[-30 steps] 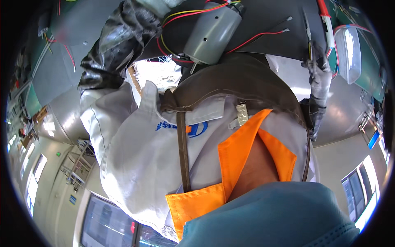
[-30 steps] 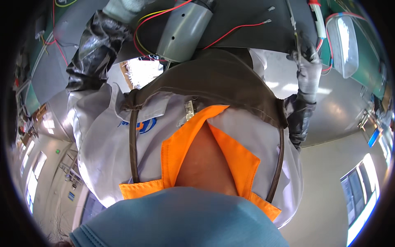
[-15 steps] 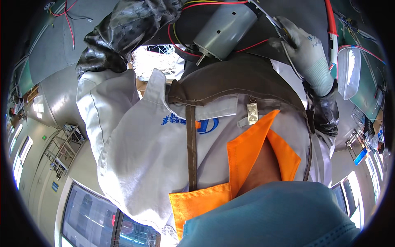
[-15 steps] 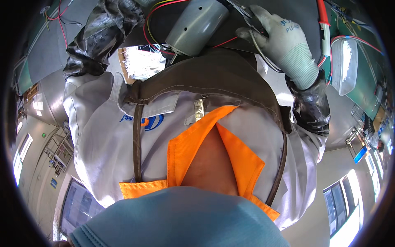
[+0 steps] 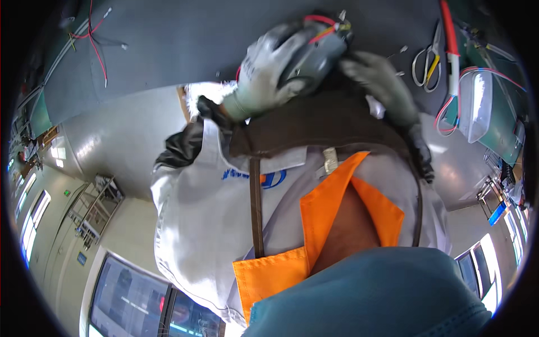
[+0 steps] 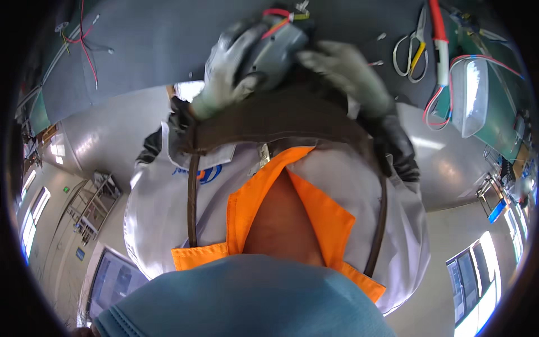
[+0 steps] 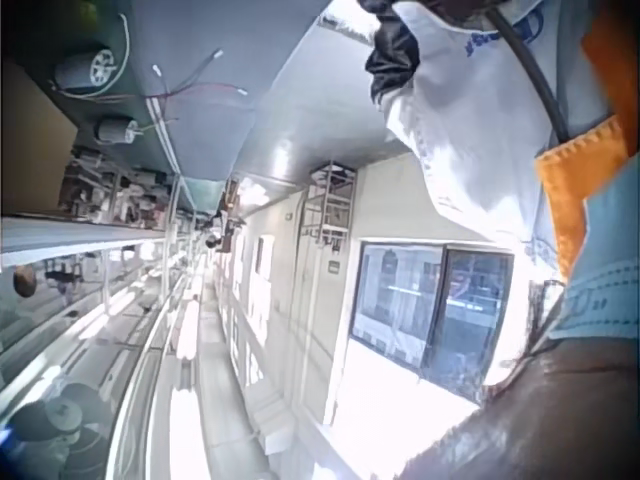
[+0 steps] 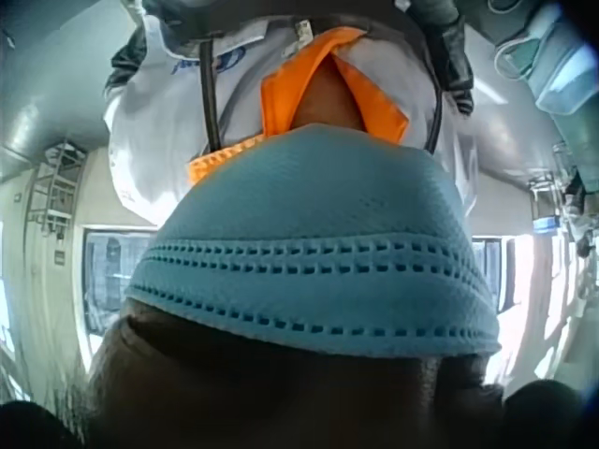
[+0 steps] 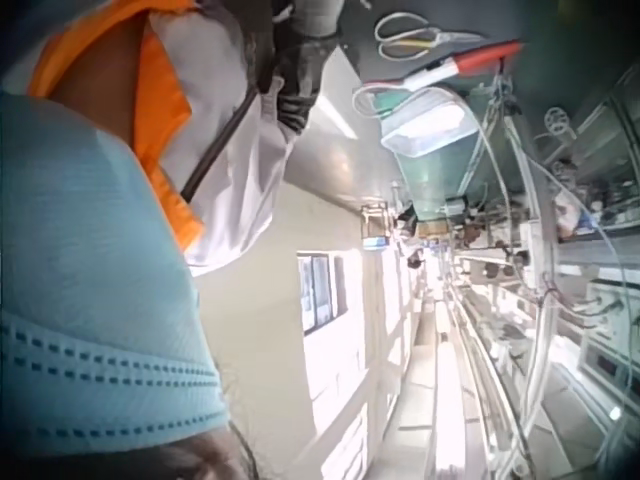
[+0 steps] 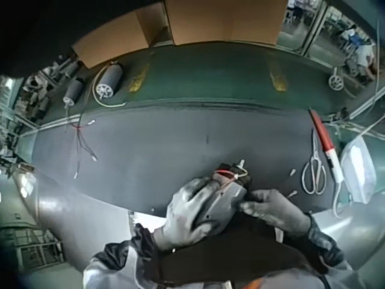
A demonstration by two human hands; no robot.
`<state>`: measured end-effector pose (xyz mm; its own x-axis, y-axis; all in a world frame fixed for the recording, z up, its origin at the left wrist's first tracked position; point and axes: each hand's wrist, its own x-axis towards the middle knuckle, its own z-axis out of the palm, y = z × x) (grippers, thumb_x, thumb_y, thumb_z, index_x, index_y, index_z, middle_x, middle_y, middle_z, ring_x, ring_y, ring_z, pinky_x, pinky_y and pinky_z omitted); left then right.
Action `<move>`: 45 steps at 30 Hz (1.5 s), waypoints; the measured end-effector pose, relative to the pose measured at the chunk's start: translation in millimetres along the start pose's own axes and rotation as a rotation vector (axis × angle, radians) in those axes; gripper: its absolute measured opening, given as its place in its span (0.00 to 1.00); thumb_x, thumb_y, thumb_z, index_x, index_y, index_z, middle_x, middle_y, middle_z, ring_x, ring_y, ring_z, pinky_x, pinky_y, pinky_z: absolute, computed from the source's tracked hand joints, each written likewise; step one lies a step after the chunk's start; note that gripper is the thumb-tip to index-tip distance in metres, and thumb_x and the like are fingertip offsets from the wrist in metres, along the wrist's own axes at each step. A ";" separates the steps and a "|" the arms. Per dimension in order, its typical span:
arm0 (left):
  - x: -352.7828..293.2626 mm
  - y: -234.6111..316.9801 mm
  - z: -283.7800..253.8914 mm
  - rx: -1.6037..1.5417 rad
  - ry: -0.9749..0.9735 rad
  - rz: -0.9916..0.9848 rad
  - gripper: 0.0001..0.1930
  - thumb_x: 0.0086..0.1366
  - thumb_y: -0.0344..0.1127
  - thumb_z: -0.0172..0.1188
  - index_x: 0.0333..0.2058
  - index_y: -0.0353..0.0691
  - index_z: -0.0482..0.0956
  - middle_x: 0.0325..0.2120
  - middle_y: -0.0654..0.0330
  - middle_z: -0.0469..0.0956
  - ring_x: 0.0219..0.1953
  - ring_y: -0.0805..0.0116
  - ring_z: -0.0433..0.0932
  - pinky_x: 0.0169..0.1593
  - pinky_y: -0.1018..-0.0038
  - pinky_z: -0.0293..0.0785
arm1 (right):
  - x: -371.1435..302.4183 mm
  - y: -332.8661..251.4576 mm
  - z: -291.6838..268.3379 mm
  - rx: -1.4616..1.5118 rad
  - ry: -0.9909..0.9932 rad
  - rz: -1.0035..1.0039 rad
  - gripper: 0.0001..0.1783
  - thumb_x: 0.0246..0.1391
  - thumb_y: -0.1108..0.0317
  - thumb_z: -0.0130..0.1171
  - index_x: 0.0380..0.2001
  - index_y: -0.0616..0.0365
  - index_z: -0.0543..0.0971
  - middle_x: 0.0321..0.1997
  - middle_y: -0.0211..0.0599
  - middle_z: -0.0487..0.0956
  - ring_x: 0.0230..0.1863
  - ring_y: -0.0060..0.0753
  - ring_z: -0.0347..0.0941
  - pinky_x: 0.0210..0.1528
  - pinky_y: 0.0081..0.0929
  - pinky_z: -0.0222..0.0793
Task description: Connecting wires and applying heat treatment to electrical motor components on an assembly line.
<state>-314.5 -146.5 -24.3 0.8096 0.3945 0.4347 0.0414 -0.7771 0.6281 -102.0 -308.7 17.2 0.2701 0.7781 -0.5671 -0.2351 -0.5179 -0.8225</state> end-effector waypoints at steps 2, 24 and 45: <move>18.9 -12.5 15.4 -0.070 0.094 0.085 0.36 0.54 0.48 0.70 0.60 0.39 0.75 0.52 0.42 0.76 0.49 0.39 0.77 0.55 0.52 0.75 | 43.3 -2.4 -7.0 -0.068 -0.157 -0.127 0.21 0.65 0.61 0.63 0.51 0.70 0.80 0.46 0.37 0.85 0.49 0.22 0.79 0.56 0.23 0.71; -48.5 -32.7 -85.9 -0.935 -0.278 -0.992 0.25 0.73 0.47 0.61 0.57 0.31 0.75 0.25 0.61 0.76 0.24 0.72 0.76 0.28 0.77 0.73 | 16.8 -53.7 -181.5 0.009 0.703 -0.492 0.20 0.65 0.63 0.64 0.54 0.64 0.78 0.36 0.27 0.83 0.34 0.19 0.78 0.34 0.19 0.73; 106.8 28.2 26.7 -1.216 0.035 -0.631 0.16 0.77 0.39 0.55 0.49 0.29 0.82 0.39 0.60 0.84 0.40 0.75 0.82 0.45 0.77 0.78 | 1.5 -19.7 -9.0 -0.293 0.441 -0.740 0.35 0.66 0.53 0.60 0.68 0.63 0.68 0.52 0.46 0.84 0.33 0.32 0.84 0.36 0.26 0.76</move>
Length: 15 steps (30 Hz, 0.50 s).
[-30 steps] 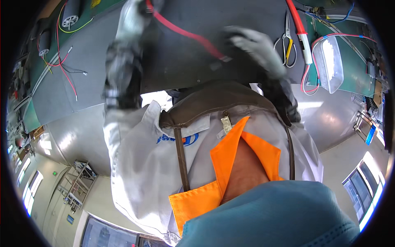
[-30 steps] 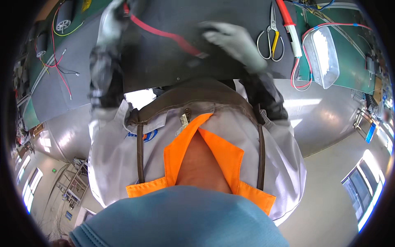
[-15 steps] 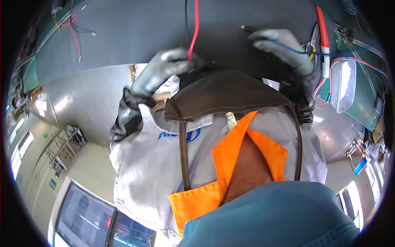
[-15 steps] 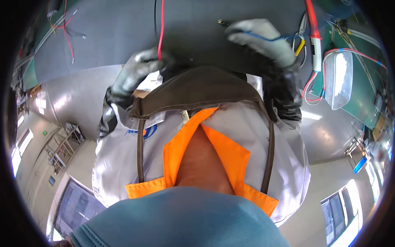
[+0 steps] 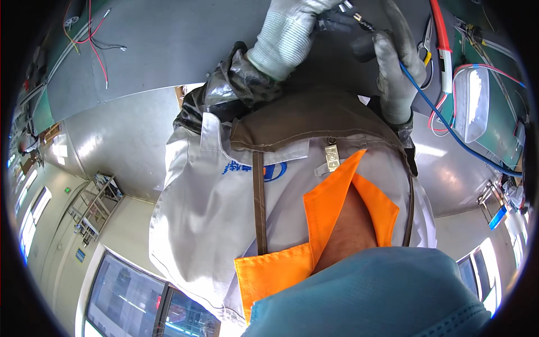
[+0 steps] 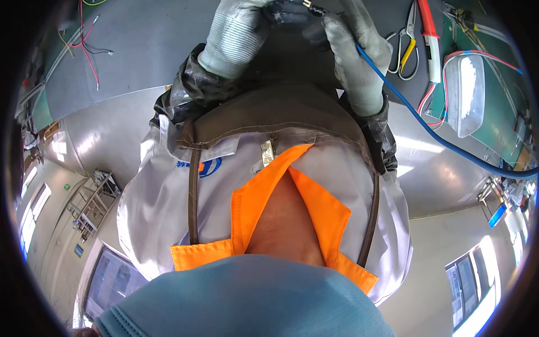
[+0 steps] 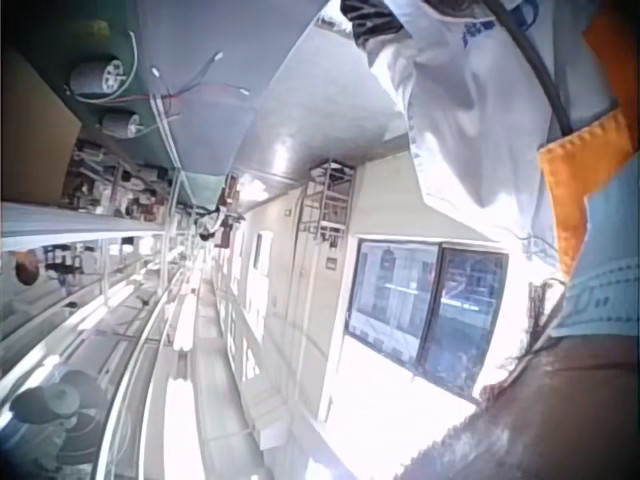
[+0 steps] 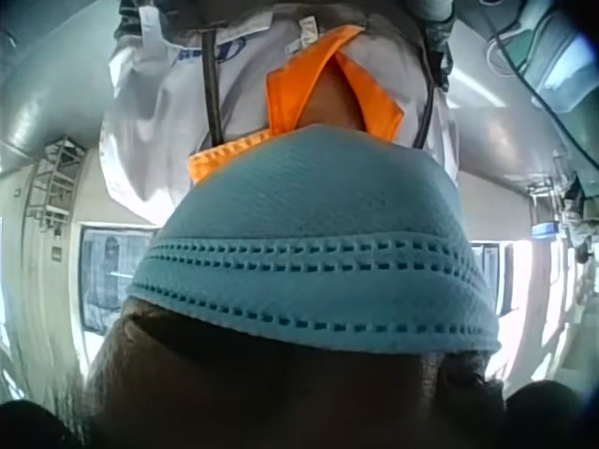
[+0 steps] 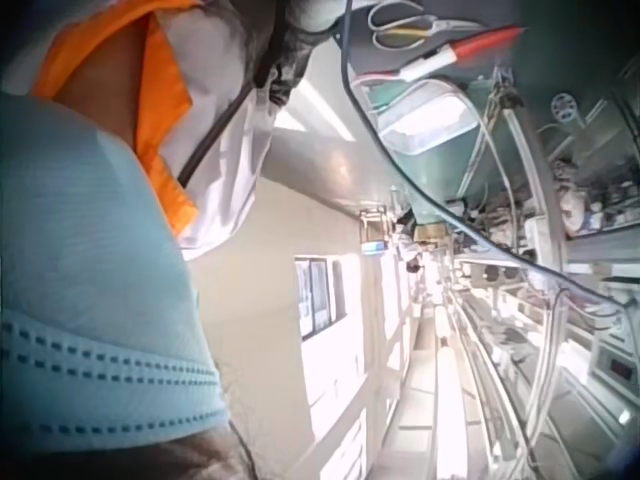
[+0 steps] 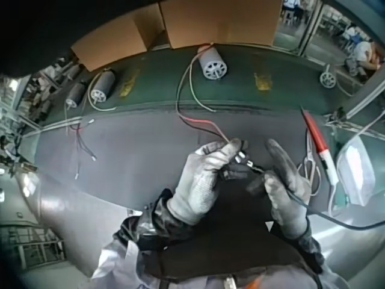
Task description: Connecting wires and applying heat treatment to electrical motor components on an assembly line.
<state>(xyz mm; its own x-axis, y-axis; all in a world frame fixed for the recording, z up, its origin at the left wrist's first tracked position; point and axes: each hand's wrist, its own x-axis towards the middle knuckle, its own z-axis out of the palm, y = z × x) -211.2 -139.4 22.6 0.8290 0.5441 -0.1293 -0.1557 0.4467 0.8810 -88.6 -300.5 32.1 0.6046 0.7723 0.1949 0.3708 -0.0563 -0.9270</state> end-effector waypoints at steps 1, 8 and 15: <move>-0.5 -5.4 -3.8 0.002 0.008 0.001 0.16 0.77 0.39 0.55 0.49 0.29 0.82 0.39 0.60 0.84 0.40 0.75 0.82 0.45 0.77 0.78 | 0.5 0.0 3.0 -0.004 0.015 -0.004 0.35 0.66 0.53 0.60 0.68 0.63 0.68 0.52 0.46 0.84 0.33 0.33 0.84 0.36 0.26 0.76; 3.9 -16.3 -0.2 0.159 -0.079 0.350 0.19 0.77 0.35 0.48 0.54 0.26 0.80 0.43 0.54 0.84 0.43 0.71 0.83 0.47 0.76 0.79 | 3.4 4.6 11.3 -0.221 0.088 -0.104 0.33 0.67 0.54 0.58 0.67 0.63 0.70 0.51 0.48 0.84 0.31 0.36 0.84 0.35 0.29 0.76; 7.4 -16.7 -5.4 0.556 -0.078 0.617 0.19 0.69 0.35 0.51 0.49 0.26 0.80 0.43 0.49 0.84 0.45 0.59 0.82 0.52 0.68 0.76 | 5.8 30.9 15.4 -0.557 0.182 -0.466 0.30 0.67 0.54 0.58 0.64 0.64 0.73 0.53 0.49 0.84 0.30 0.43 0.83 0.34 0.32 0.76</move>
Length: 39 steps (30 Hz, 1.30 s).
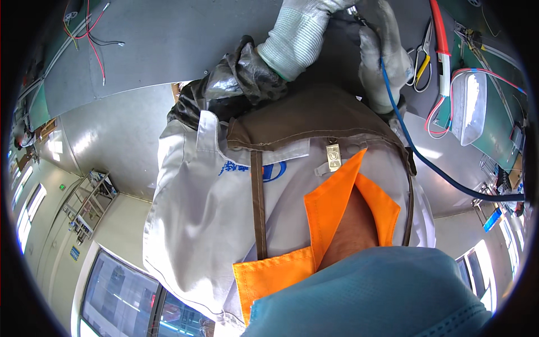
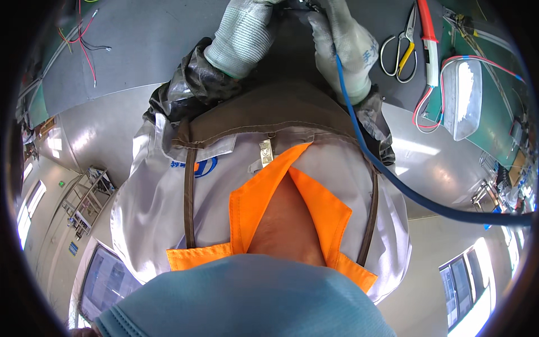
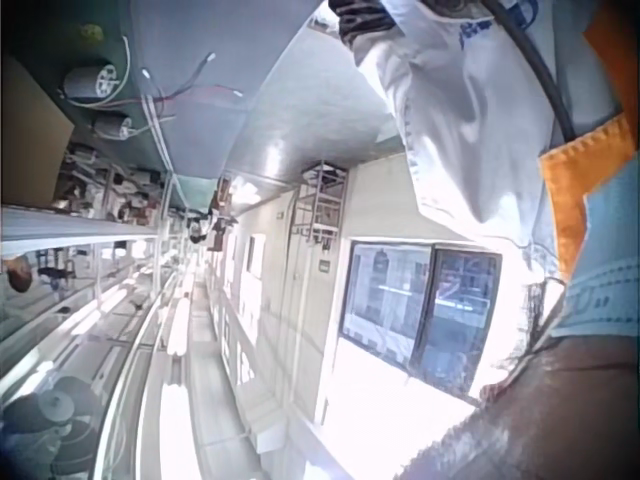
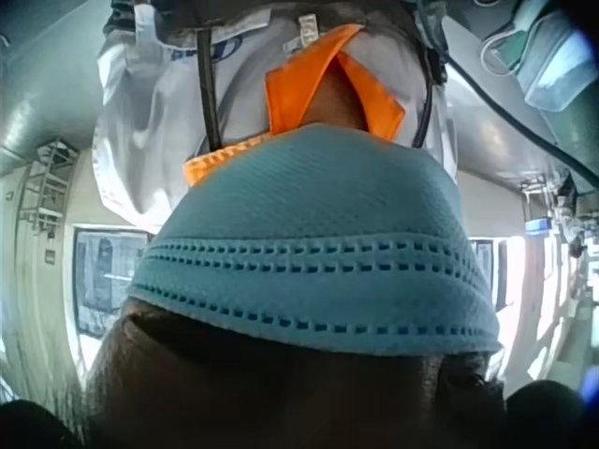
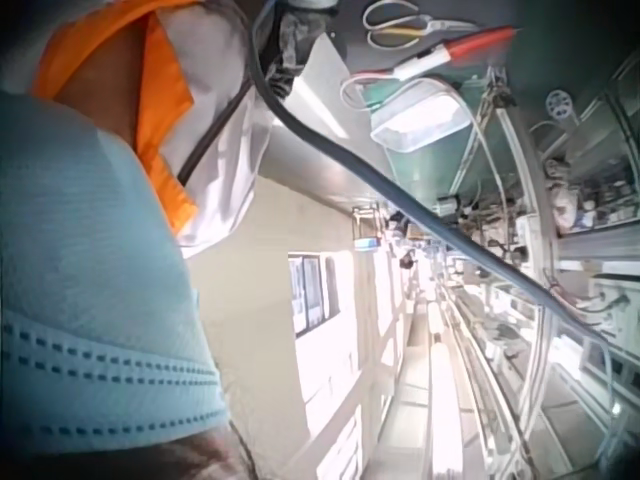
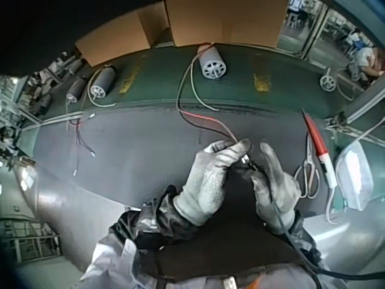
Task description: Connecting wires and applying heat treatment to electrical motor components on an assembly line.
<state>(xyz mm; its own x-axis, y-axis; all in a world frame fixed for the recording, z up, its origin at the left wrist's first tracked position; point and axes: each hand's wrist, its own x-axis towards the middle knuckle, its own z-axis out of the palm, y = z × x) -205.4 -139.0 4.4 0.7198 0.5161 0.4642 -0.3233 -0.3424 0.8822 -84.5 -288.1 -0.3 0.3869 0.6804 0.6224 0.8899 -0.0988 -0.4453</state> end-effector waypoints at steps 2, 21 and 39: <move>-0.8 -4.7 2.2 -0.103 0.038 -0.176 0.19 0.67 0.35 0.51 0.48 0.26 0.81 0.43 0.48 0.84 0.45 0.55 0.82 0.53 0.65 0.76 | -2.8 0.4 -0.1 0.006 0.008 0.008 0.30 0.67 0.54 0.58 0.64 0.64 0.74 0.53 0.50 0.84 0.30 0.43 0.83 0.34 0.33 0.77; 2.3 -17.7 0.4 0.254 0.033 0.436 0.16 0.56 0.26 0.53 0.44 0.27 0.77 0.47 0.40 0.82 0.40 0.43 0.82 0.49 0.58 0.78 | -6.8 2.5 -15.2 0.041 -0.001 0.104 0.32 0.67 0.51 0.56 0.64 0.66 0.74 0.58 0.50 0.82 0.34 0.43 0.84 0.40 0.35 0.78; -4.3 -19.8 15.5 -0.255 0.017 -0.018 0.14 0.65 0.26 0.51 0.46 0.29 0.79 0.42 0.53 0.84 0.43 0.59 0.81 0.50 0.68 0.76 | 2.6 0.6 -5.1 0.131 -0.013 0.035 0.28 0.65 0.61 0.58 0.63 0.66 0.74 0.56 0.51 0.83 0.43 0.50 0.85 0.45 0.35 0.80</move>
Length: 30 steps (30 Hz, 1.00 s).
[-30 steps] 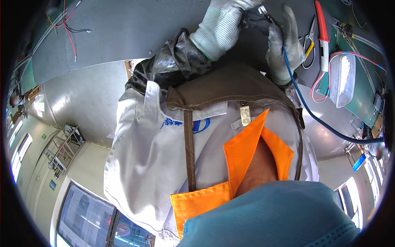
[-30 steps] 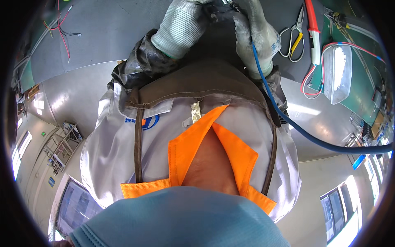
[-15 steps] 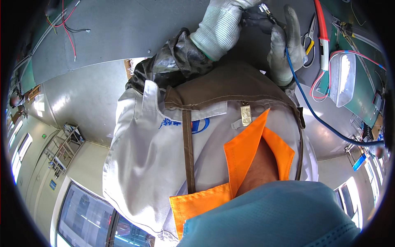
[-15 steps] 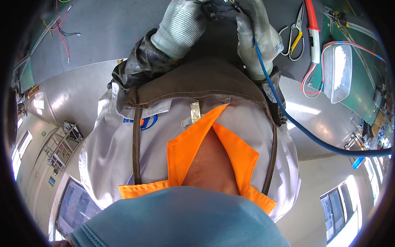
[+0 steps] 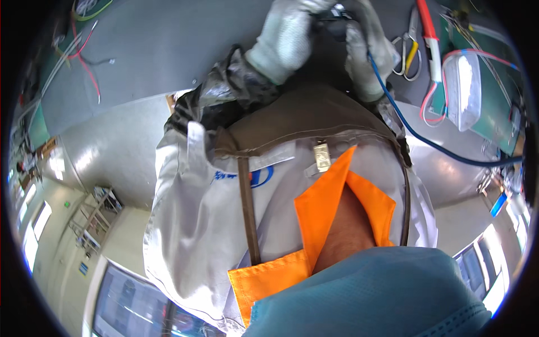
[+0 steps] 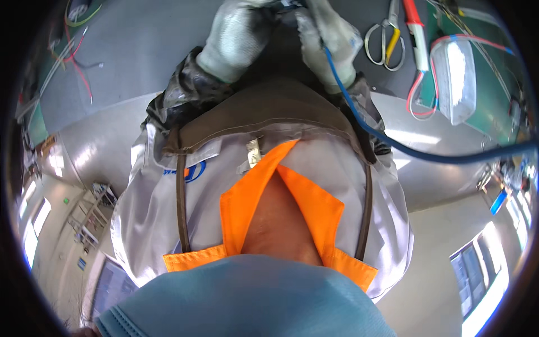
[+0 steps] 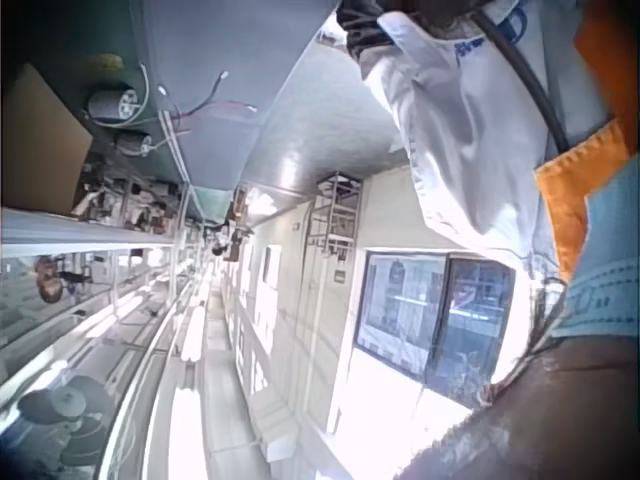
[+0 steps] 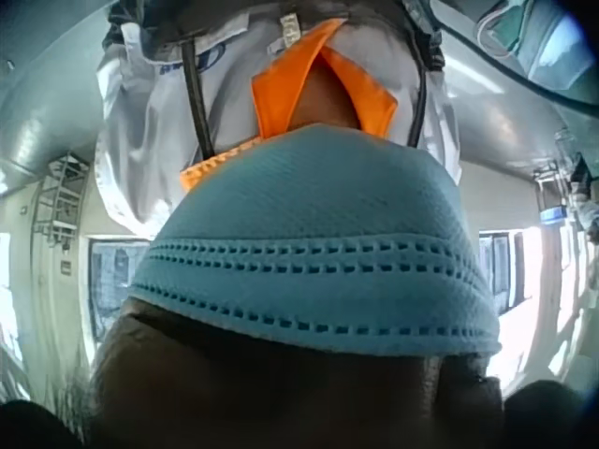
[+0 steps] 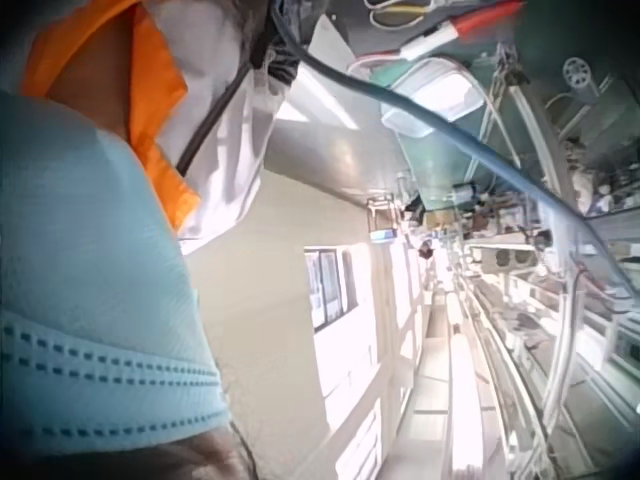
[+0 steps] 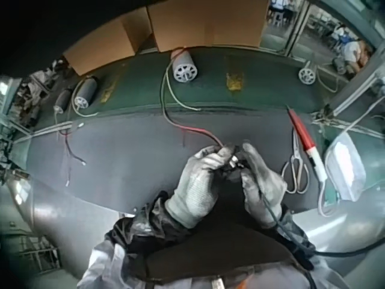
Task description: Connecting wires and applying heat treatment to electrical motor components on an assembly line.
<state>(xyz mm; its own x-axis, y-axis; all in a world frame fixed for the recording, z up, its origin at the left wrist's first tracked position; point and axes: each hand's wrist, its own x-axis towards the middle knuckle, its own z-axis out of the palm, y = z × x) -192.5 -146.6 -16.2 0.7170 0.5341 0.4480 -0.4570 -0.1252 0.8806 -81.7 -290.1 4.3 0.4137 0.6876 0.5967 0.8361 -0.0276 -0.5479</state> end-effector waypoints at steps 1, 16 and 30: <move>-2.6 -3.4 3.3 -0.513 0.110 -0.487 0.13 0.70 0.28 0.50 0.47 0.30 0.80 0.41 0.57 0.84 0.43 0.66 0.81 0.50 0.70 0.75 | 1.4 -0.4 -1.3 0.036 -0.057 0.057 0.28 0.65 0.62 0.58 0.64 0.66 0.73 0.55 0.50 0.83 0.44 0.51 0.85 0.45 0.34 0.80; 1.3 -29.7 -23.9 -0.821 0.315 -0.761 0.14 0.75 0.37 0.55 0.51 0.33 0.77 0.52 0.44 0.80 0.54 0.54 0.81 0.62 0.53 0.77 | 3.2 185.2 -88.9 -0.163 -0.183 0.510 0.36 0.60 0.70 0.64 0.71 0.57 0.67 0.52 0.45 0.82 0.46 0.37 0.81 0.44 0.31 0.77; 14.4 -2.8 -7.6 -0.925 0.248 -0.697 0.14 0.77 0.38 0.52 0.50 0.33 0.78 0.51 0.51 0.81 0.56 0.59 0.80 0.59 0.57 0.77 | 202.0 154.6 51.9 0.249 -0.655 0.689 0.24 0.57 0.71 0.70 0.56 0.67 0.80 0.43 0.33 0.85 0.38 0.19 0.78 0.43 0.19 0.75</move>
<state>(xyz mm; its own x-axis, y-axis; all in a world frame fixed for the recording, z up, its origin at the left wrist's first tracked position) -184.9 -132.2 -13.4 0.8872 0.4074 -0.2164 -0.2877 0.8554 0.4308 112.4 -117.8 9.7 0.4382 0.8468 -0.3015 0.3556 -0.4714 -0.8071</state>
